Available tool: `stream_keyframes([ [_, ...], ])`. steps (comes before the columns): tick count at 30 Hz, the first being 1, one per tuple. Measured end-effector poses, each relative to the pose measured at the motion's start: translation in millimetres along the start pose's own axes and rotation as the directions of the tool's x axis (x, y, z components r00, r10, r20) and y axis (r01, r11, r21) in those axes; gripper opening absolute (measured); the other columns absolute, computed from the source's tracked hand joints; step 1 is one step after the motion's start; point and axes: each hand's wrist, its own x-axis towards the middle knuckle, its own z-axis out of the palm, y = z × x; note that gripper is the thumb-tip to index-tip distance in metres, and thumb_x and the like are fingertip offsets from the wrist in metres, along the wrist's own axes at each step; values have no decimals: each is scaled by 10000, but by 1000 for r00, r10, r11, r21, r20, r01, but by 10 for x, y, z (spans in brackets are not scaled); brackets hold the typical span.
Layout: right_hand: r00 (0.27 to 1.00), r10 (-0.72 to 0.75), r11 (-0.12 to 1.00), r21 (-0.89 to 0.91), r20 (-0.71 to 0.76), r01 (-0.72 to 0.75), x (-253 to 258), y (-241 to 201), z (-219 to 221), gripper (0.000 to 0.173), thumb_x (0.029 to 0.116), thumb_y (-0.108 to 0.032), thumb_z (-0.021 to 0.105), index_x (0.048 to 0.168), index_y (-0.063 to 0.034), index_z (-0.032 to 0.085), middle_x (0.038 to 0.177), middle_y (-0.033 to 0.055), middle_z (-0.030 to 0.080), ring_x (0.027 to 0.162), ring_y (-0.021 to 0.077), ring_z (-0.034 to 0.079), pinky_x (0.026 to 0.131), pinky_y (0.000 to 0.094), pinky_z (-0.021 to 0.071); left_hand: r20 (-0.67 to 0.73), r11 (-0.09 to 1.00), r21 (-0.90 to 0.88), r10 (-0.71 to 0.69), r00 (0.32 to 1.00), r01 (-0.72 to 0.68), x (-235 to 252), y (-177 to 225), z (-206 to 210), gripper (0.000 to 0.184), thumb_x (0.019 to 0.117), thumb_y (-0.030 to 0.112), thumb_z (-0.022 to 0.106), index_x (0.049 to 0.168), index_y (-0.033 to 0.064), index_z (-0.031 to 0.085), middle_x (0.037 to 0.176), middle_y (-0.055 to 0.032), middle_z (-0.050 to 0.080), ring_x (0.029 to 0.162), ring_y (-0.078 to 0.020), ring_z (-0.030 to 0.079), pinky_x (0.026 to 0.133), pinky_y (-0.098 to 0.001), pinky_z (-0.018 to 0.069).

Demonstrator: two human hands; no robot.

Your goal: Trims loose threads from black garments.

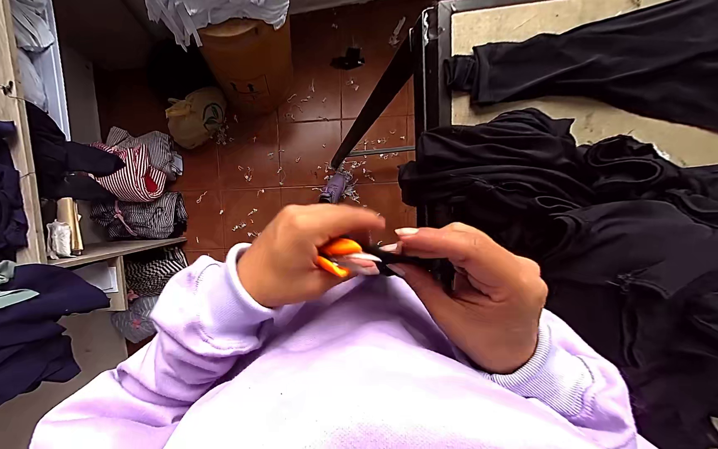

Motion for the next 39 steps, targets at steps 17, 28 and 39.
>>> stream_keyframes([
  [17,914,-389,921,-61,-115,385,-81,116,-32,158,890,40,709,868,-58,586,1124,67,625,1093,199,661,956,379,598,-128,970,-222,74,989,-101,168,158,229,106,914,14,698,894,-80,742,858,-118,667,836,-78,618,743,-180,516],
  [28,944,-326,944,36,-45,328,-44,82,-40,145,909,59,666,867,-33,562,1081,108,722,1102,220,710,987,388,604,-57,952,-293,-113,992,92,133,85,131,373,994,251,631,1141,-78,536,901,-35,550,789,-32,525,682,-161,465],
  [39,961,-259,960,85,-96,267,-7,98,0,165,880,69,706,899,-49,594,1182,88,705,1179,214,678,1013,371,595,177,978,185,64,982,-97,101,112,-31,364,1005,295,613,1109,-31,737,868,-97,715,824,-172,666,749,-298,534],
])
